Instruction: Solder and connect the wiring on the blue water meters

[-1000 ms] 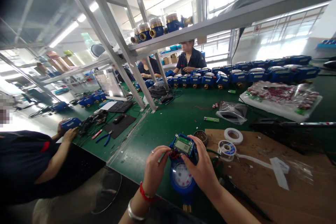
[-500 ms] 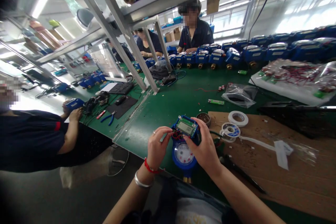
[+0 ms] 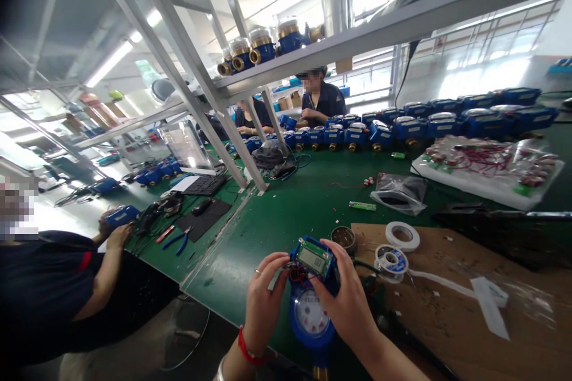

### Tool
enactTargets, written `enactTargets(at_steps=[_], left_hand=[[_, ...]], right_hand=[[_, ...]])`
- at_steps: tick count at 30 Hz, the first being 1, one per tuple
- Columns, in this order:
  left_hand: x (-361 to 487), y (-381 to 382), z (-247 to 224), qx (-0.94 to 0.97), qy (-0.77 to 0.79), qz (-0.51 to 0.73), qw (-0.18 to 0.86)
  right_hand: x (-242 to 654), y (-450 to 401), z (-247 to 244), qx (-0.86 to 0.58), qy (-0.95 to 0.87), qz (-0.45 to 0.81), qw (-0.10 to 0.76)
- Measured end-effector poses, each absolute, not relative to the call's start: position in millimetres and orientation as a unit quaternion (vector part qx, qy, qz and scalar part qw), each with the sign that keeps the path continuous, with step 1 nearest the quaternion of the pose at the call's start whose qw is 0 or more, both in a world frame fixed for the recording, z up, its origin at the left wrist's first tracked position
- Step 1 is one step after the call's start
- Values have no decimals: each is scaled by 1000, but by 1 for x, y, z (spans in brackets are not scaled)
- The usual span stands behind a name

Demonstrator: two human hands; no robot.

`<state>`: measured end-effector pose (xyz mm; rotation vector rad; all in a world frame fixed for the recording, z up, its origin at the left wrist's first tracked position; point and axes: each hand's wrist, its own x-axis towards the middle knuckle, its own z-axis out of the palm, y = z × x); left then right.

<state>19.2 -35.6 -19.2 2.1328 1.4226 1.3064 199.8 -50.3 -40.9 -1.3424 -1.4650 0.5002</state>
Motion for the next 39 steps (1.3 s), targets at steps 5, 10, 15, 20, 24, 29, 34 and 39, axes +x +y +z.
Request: enactTargets(at_steps=[5, 10, 15, 20, 24, 29, 34, 39], left_hand=[[22, -37, -22, 724, 511, 448, 119], [24, -37, -23, 716, 516, 457, 113], [26, -35, -20, 708, 521, 460, 125], [28, -34, -20, 711, 514, 462, 130], [28, -35, -21, 711, 509, 464, 141], [29, -37, -20, 708, 506, 469, 150], [30, -40, -17, 704, 505, 472, 164], [30, -46, -14, 700, 498, 476, 187]], right_hand=[[200, -50, -45, -555, -616, 208, 519], [200, -49, -47, -557, -615, 214, 516], [201, -48, -48, -561, -616, 205, 515], [201, -48, -49, -556, -623, 188, 517], [201, -48, -49, -555, -623, 187, 519], [201, -49, -50, -556, -624, 191, 514], [202, -50, -48, -557, -623, 195, 514], [201, -50, -47, -555, -626, 196, 511]])
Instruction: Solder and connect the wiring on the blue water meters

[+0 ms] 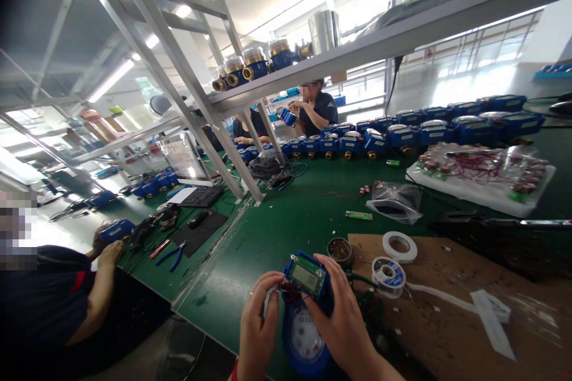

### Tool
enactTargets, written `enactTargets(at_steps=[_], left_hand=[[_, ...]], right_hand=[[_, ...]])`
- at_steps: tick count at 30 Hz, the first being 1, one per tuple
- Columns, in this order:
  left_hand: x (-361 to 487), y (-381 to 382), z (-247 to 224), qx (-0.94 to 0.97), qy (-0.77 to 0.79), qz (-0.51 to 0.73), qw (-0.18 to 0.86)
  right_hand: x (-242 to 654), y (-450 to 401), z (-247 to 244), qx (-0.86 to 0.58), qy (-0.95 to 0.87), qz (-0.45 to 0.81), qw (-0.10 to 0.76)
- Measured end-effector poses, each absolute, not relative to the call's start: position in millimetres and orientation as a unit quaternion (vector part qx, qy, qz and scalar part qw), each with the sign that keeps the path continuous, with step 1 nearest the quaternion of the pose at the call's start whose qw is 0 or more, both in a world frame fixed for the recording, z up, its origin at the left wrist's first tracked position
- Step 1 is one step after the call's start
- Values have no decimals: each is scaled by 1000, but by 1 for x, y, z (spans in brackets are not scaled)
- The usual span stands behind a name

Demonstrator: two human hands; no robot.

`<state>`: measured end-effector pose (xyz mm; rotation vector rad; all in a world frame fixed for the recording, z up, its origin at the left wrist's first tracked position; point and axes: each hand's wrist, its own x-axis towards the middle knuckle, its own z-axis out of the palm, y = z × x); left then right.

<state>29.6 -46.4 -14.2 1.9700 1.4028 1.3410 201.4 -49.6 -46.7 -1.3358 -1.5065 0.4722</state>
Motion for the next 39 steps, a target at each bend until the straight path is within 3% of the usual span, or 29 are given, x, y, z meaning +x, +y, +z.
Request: enactTargets(at_steps=[18, 31, 39], left_hand=[[33, -54, -21, 679, 518, 474, 215], [40, -60, -24, 596, 462, 561, 342], [38, -62, -24, 598, 475, 548, 342]], right_hand=[[202, -49, -48, -554, -631, 179, 512], [204, -50, -39, -527, -645, 160, 530], [204, -52, -37, -508, -644, 159, 549]])
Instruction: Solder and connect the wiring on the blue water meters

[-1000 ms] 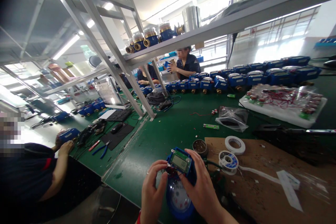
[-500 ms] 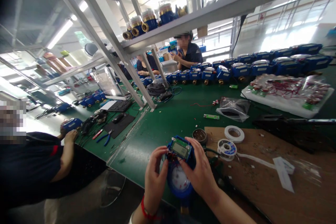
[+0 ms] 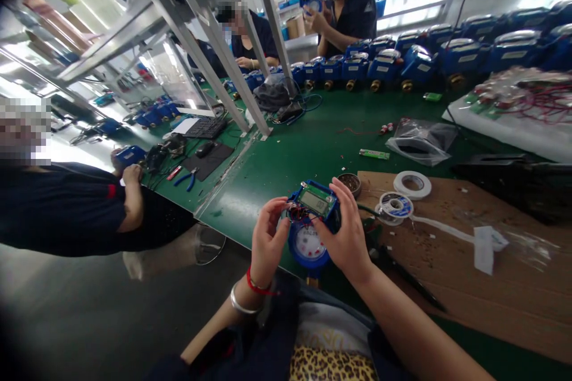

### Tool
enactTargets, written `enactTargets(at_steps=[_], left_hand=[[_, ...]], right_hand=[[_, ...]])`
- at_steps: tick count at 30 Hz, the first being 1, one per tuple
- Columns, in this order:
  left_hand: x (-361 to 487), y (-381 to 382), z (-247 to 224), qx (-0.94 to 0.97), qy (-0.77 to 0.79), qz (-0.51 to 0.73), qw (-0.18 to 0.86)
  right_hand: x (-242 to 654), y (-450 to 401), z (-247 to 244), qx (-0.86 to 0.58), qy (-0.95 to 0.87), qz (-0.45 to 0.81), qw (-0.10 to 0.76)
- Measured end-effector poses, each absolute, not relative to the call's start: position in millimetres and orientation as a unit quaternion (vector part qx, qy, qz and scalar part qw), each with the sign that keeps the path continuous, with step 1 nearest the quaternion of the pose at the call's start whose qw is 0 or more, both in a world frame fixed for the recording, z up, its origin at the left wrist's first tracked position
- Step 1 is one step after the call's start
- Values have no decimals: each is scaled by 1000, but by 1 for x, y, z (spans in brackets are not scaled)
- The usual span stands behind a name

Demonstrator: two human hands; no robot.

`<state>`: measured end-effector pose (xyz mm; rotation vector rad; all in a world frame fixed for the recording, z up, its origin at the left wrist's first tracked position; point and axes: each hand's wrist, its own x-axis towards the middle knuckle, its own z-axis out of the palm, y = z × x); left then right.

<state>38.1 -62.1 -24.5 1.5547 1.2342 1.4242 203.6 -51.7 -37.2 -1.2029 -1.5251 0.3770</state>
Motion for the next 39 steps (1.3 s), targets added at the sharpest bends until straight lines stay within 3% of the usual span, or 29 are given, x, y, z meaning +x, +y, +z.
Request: enactTargets(at_steps=[14, 26, 39], left_hand=[[24, -55, -12, 675, 489, 467, 294], [23, -50, -11, 673, 476, 481, 297], [22, -32, -8, 691, 504, 463, 233]], right_hand=[[206, -50, -27, -524, -620, 275, 515], [202, -49, -31, -510, -544, 341, 572], [211, -34, -18, -542, -609, 274, 511]])
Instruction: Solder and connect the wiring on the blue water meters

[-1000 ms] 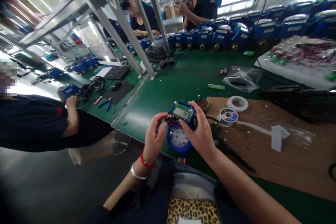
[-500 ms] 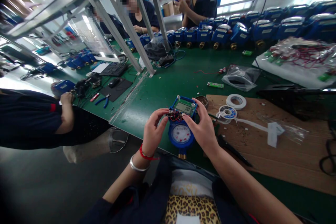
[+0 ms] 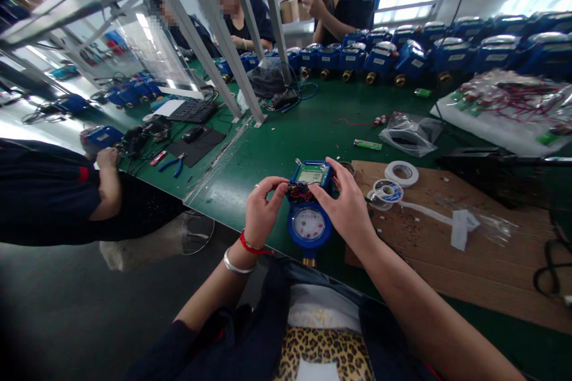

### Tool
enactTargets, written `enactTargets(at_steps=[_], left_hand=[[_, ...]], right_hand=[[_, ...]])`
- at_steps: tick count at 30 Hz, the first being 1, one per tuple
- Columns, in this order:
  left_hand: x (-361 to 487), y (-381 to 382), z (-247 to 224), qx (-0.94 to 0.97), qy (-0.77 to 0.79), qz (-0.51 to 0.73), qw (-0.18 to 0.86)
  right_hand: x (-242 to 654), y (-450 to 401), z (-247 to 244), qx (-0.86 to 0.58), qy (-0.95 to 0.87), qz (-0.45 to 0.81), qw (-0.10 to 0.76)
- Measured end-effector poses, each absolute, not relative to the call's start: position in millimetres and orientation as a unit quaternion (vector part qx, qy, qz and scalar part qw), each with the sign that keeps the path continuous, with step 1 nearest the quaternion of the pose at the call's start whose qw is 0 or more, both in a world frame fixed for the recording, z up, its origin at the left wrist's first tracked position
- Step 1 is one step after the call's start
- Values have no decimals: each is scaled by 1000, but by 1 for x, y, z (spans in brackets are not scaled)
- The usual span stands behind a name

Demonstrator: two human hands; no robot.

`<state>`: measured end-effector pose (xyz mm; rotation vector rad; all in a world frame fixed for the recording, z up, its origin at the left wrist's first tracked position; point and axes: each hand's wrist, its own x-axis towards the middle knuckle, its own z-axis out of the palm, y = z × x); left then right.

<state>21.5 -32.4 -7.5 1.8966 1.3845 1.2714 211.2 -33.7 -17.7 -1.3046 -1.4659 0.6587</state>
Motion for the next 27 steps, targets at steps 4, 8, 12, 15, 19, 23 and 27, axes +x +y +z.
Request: enactTargets(at_steps=[4, 8, 12, 15, 19, 23, 27], left_hand=[[22, -25, -8, 687, 516, 459, 227], [21, -21, -9, 675, 524, 463, 236], [21, -21, -9, 674, 522, 468, 233], [22, -21, -9, 675, 523, 465, 233], [22, -20, -10, 676, 523, 462, 237], [22, -20, -12, 680, 516, 463, 238], [23, -22, -9, 689, 501, 462, 246]], right_hand=[[220, -25, -7, -549, -643, 287, 450], [230, -14, -6, -535, -642, 346, 426], [231, -9, -10, -539, -628, 359, 432], [228, -10, -10, -556, -631, 330, 429], [225, -10, -14, -543, -628, 358, 427], [227, -5, -27, -544, -620, 359, 436], [226, -5, -32, -538, -589, 365, 480]])
